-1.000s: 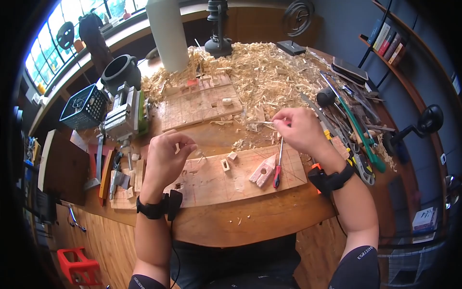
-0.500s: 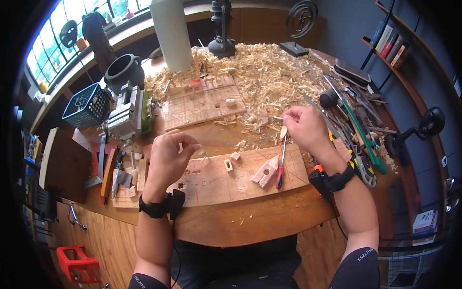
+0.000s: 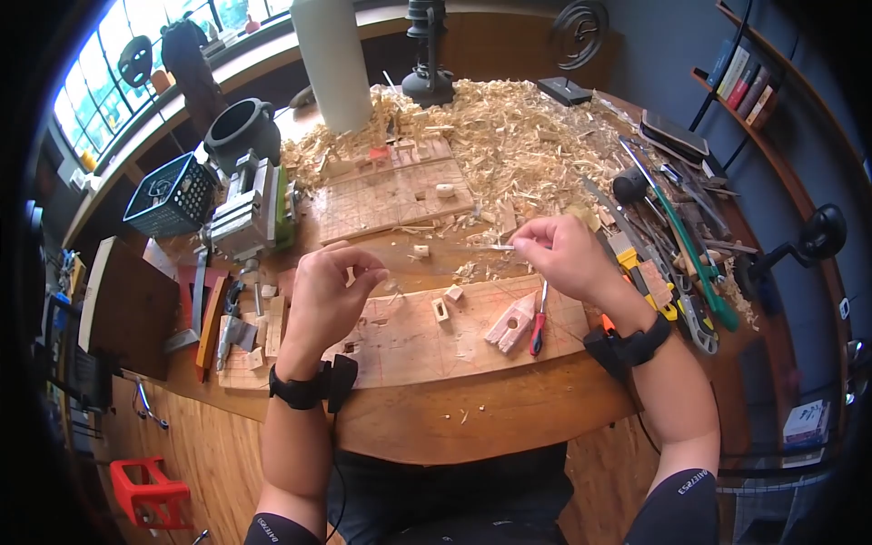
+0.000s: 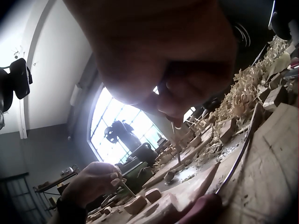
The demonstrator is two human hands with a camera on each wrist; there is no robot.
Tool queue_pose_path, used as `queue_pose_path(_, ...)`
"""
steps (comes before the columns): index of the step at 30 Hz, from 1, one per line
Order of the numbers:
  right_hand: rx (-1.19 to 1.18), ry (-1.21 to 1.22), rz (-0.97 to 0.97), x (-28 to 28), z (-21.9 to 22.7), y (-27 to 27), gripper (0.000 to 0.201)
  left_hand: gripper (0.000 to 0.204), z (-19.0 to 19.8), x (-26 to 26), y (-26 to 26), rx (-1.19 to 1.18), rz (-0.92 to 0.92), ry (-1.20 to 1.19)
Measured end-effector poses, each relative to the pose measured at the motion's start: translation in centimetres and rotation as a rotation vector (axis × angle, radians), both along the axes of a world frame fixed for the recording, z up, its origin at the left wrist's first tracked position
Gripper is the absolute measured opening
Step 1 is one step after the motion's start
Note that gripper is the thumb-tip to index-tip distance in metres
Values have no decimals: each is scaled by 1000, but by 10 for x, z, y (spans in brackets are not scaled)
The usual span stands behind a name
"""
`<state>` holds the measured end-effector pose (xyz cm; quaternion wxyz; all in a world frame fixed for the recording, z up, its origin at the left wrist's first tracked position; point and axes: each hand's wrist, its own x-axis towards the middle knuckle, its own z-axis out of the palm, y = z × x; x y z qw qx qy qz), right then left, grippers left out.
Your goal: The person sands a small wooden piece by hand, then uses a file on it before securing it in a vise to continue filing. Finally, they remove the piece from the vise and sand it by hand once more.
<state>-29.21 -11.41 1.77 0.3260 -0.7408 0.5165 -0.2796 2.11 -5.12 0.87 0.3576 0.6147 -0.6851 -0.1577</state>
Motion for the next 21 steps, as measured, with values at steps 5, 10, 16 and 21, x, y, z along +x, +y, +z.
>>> queue_pose_path(5,-40,150,97,-7,1,3,21,11,-4,2,0,-71,-20,-50)
queue_pose_path(10,125,20,7,-13,20,9,18,10,-1,0,2,0,5,-15)
queue_pose_path(16,179,146,46,-26,15,6,19,9,-1,-1,1,-15,-19,-11)
queue_pose_path(21,242,107,169,-16,2,0,19,9,-4,-1,0,-40,-26,-11)
